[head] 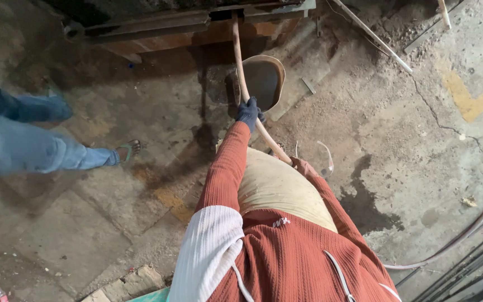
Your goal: Probing and maintaining the interior of an industrial evaporative cooler using a wooden stick and water hose.
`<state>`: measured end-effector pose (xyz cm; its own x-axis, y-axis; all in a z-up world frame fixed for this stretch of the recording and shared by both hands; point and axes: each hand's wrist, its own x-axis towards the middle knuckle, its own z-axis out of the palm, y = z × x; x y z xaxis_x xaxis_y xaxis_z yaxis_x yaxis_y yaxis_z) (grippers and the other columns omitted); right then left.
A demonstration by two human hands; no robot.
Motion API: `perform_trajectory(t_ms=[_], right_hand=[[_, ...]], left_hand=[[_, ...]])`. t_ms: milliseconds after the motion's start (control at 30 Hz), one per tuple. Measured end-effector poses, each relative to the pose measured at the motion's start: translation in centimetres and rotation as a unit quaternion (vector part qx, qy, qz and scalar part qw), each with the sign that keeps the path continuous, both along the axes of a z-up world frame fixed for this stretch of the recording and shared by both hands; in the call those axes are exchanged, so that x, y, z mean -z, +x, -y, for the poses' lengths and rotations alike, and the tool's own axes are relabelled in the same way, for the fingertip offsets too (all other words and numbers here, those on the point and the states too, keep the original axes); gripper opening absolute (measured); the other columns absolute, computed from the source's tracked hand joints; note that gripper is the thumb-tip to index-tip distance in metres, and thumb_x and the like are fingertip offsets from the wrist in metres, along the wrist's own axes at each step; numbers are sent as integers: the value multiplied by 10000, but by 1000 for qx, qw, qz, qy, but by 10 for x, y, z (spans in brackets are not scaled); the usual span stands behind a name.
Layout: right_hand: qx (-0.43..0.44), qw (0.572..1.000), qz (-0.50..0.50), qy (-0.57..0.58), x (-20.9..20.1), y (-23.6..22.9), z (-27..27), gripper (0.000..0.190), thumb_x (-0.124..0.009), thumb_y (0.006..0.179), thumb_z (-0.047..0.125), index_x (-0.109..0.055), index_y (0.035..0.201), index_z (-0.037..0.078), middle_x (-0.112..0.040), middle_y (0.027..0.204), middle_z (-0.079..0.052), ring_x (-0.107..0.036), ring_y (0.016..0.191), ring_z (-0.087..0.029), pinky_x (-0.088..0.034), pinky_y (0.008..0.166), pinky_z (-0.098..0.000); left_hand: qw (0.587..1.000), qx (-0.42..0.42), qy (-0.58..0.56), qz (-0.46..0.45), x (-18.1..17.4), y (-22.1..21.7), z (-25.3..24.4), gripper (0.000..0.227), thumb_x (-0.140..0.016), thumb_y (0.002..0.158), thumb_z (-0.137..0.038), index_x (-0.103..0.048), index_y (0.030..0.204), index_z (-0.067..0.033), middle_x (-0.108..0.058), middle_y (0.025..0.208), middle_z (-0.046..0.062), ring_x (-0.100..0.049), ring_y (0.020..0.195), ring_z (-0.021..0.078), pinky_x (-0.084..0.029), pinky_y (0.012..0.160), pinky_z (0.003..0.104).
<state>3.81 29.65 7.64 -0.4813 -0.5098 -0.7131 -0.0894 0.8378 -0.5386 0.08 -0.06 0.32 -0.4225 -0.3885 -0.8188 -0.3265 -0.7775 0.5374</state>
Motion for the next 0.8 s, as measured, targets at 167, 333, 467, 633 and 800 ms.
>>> perform_trajectory(t_ms=[167, 333, 467, 633, 800], right_hand=[[-1, 1000, -6, -7, 3, 0, -1, 434, -659, 861, 323, -668, 1210, 66, -749, 974, -142, -707, 881, -244, -533, 769, -395], [-7, 1000, -4, 20, -7, 2, 6, 421, -654, 882, 311, -678, 1222, 65, -757, 994, -141, -716, 900, -248, -542, 781, -398], [2, 999, 5, 33, -9, 1, 9, 449, -643, 893, 302, -668, 1290, 94, -763, 1031, -125, -724, 927, -246, -556, 795, -395], [-2, 1000, 3, 20, -3, 2, 5, 453, -678, 880, 304, -665, 1275, 83, -763, 1033, -133, -727, 932, -251, -557, 792, -397], [-9, 1000, -5, 22, 16, 2, -5, 419, -664, 884, 294, -680, 1239, 71, -759, 1023, -145, -725, 931, -265, -550, 799, -405]], left_hand=[[1000, 16, 11, 15, -23, 2, 4, 333, -581, 1018, -341, -498, 980, -22, -540, 633, 77, -543, 433, 188, -526, 409, 378], [1000, 2, 15, 6, -5, 1, 1, 341, -591, 1012, -348, -498, 984, -21, -532, 637, 74, -532, 427, 190, -529, 406, 381], [1000, 8, -8, 13, 1, -1, 1, 358, -592, 1015, -358, -496, 976, -15, -545, 640, 88, -550, 426, 204, -539, 416, 391], [1000, 21, -12, 12, -1, 0, 1, 359, -592, 1013, -362, -520, 972, -12, -556, 638, 85, -561, 418, 203, -546, 412, 393], [1000, 16, -9, -6, 34, -5, -4, 319, -605, 1010, -350, -538, 1016, -38, -563, 638, 72, -570, 426, 196, -569, 415, 395]])
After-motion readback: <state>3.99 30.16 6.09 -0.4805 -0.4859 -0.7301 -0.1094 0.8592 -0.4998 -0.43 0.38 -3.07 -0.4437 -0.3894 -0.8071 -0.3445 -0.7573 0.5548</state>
